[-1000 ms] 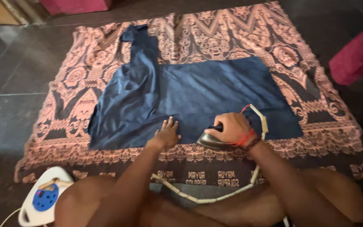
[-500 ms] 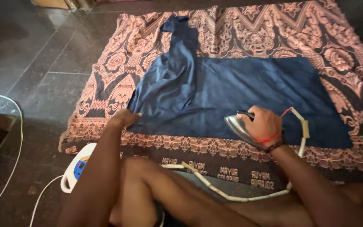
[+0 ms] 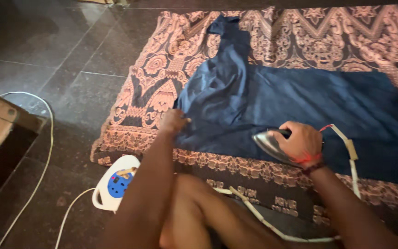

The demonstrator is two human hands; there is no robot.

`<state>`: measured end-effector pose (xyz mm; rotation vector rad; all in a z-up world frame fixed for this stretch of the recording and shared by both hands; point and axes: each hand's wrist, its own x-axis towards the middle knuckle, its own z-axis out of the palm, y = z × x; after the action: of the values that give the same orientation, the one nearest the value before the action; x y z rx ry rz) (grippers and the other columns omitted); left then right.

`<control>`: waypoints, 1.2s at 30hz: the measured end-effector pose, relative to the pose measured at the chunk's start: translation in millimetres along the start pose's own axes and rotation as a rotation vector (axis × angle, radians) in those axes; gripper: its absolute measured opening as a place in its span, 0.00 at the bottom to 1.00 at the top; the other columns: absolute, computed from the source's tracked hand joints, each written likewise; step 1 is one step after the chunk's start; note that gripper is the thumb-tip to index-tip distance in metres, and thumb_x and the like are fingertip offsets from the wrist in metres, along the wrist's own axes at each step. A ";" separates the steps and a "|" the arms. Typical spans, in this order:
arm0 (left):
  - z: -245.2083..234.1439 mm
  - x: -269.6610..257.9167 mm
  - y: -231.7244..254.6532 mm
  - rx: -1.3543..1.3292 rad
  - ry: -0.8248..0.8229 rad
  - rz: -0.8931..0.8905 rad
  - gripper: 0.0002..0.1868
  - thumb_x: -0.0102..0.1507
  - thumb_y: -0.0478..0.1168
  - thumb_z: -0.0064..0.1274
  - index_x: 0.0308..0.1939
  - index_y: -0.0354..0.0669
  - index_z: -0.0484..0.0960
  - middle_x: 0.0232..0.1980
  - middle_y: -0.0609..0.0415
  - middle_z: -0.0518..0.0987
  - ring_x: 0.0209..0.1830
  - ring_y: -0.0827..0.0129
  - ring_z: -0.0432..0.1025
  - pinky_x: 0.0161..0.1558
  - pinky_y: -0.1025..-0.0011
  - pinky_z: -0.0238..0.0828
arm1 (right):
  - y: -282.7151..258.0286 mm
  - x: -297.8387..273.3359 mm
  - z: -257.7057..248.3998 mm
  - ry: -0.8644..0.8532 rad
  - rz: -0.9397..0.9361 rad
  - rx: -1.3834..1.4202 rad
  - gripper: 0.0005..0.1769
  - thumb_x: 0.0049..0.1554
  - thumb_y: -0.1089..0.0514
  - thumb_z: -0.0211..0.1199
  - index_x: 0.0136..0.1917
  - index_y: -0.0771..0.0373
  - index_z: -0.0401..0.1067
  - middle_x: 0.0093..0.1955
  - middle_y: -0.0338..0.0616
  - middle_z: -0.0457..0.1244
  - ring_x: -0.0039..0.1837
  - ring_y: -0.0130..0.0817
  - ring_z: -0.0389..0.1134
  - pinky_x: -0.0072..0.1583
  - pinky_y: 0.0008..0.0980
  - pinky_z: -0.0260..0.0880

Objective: The person irons a dark blue shirt on a patterned mat laid on the floor. They plug in the iron, spread the shirt flat, and move the iron across the fabric to remove wrinkles.

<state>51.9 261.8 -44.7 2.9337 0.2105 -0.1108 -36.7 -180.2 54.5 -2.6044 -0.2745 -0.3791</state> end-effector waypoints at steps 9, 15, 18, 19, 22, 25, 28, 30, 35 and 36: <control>-32.8 -25.3 57.6 -0.123 0.025 -0.088 0.31 0.52 0.58 0.69 0.54 0.48 0.81 0.57 0.49 0.81 0.61 0.55 0.73 0.58 0.51 0.69 | -44.0 5.1 23.6 0.075 0.096 -0.070 0.23 0.52 0.33 0.71 0.42 0.55 0.82 0.39 0.49 0.70 0.42 0.52 0.72 0.43 0.47 0.69; -32.7 -30.6 54.7 -0.098 0.043 -0.116 0.25 0.55 0.56 0.69 0.48 0.47 0.85 0.53 0.46 0.83 0.55 0.52 0.77 0.55 0.57 0.74 | -59.5 6.9 21.2 -0.055 -0.074 0.076 0.23 0.48 0.35 0.71 0.40 0.56 0.81 0.39 0.45 0.71 0.42 0.49 0.73 0.43 0.46 0.70; -36.6 -30.6 53.4 -0.219 0.147 -0.151 0.20 0.56 0.53 0.67 0.46 0.48 0.86 0.49 0.47 0.85 0.52 0.51 0.79 0.52 0.57 0.76 | -64.2 9.6 28.0 -0.033 -0.051 0.052 0.23 0.49 0.35 0.71 0.40 0.55 0.81 0.41 0.44 0.71 0.43 0.49 0.73 0.43 0.46 0.70; -37.5 -31.4 54.4 -0.266 0.174 -0.170 0.19 0.56 0.52 0.68 0.46 0.49 0.86 0.48 0.46 0.85 0.51 0.50 0.79 0.52 0.56 0.76 | -67.6 9.8 32.2 0.013 -0.054 0.038 0.22 0.50 0.35 0.71 0.41 0.56 0.81 0.41 0.45 0.71 0.44 0.49 0.73 0.44 0.45 0.70; -38.7 -32.8 53.9 -0.303 0.196 -0.180 0.19 0.55 0.52 0.68 0.45 0.48 0.86 0.47 0.45 0.85 0.49 0.50 0.79 0.51 0.56 0.75 | -72.9 11.8 37.3 0.037 -0.047 0.036 0.22 0.51 0.35 0.70 0.41 0.56 0.81 0.42 0.45 0.71 0.45 0.48 0.73 0.45 0.45 0.71; -37.6 -33.2 50.1 -0.278 0.118 -0.240 0.19 0.56 0.53 0.68 0.43 0.48 0.87 0.47 0.43 0.84 0.49 0.49 0.79 0.52 0.56 0.75 | -74.1 12.7 33.6 -0.050 -0.149 0.127 0.23 0.48 0.35 0.71 0.40 0.55 0.81 0.41 0.44 0.72 0.43 0.47 0.73 0.43 0.44 0.71; -33.1 -33.7 46.4 -0.315 0.109 -0.271 0.18 0.55 0.52 0.68 0.42 0.46 0.87 0.46 0.43 0.84 0.48 0.50 0.79 0.52 0.57 0.76 | -78.7 14.9 36.5 -0.070 -0.192 0.125 0.23 0.46 0.34 0.71 0.40 0.56 0.81 0.41 0.44 0.72 0.43 0.48 0.73 0.43 0.44 0.71; -30.6 -30.2 47.9 -0.337 0.112 -0.260 0.18 0.56 0.52 0.67 0.42 0.46 0.87 0.45 0.44 0.85 0.48 0.50 0.80 0.51 0.58 0.76 | -84.5 15.6 42.8 -0.021 -0.133 0.082 0.22 0.48 0.35 0.71 0.40 0.56 0.81 0.41 0.44 0.72 0.43 0.49 0.73 0.43 0.45 0.70; -38.0 -26.8 47.3 -0.197 0.091 -0.258 0.26 0.61 0.62 0.61 0.44 0.42 0.88 0.47 0.40 0.84 0.50 0.48 0.79 0.53 0.57 0.76 | -98.9 15.2 55.7 0.000 -0.016 0.035 0.22 0.51 0.34 0.71 0.40 0.55 0.81 0.40 0.45 0.71 0.44 0.49 0.73 0.45 0.45 0.70; -44.7 -26.6 41.9 -0.208 0.064 -0.282 0.27 0.60 0.63 0.61 0.45 0.42 0.88 0.48 0.41 0.84 0.51 0.49 0.79 0.53 0.57 0.76 | -99.7 17.1 55.7 -0.020 -0.086 0.072 0.23 0.50 0.34 0.71 0.40 0.55 0.80 0.40 0.45 0.71 0.44 0.49 0.73 0.44 0.45 0.70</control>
<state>34.6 226.6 9.4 2.6860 0.6072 -0.0325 -34.5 -64.8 56.9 -2.5332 -0.4002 -0.3667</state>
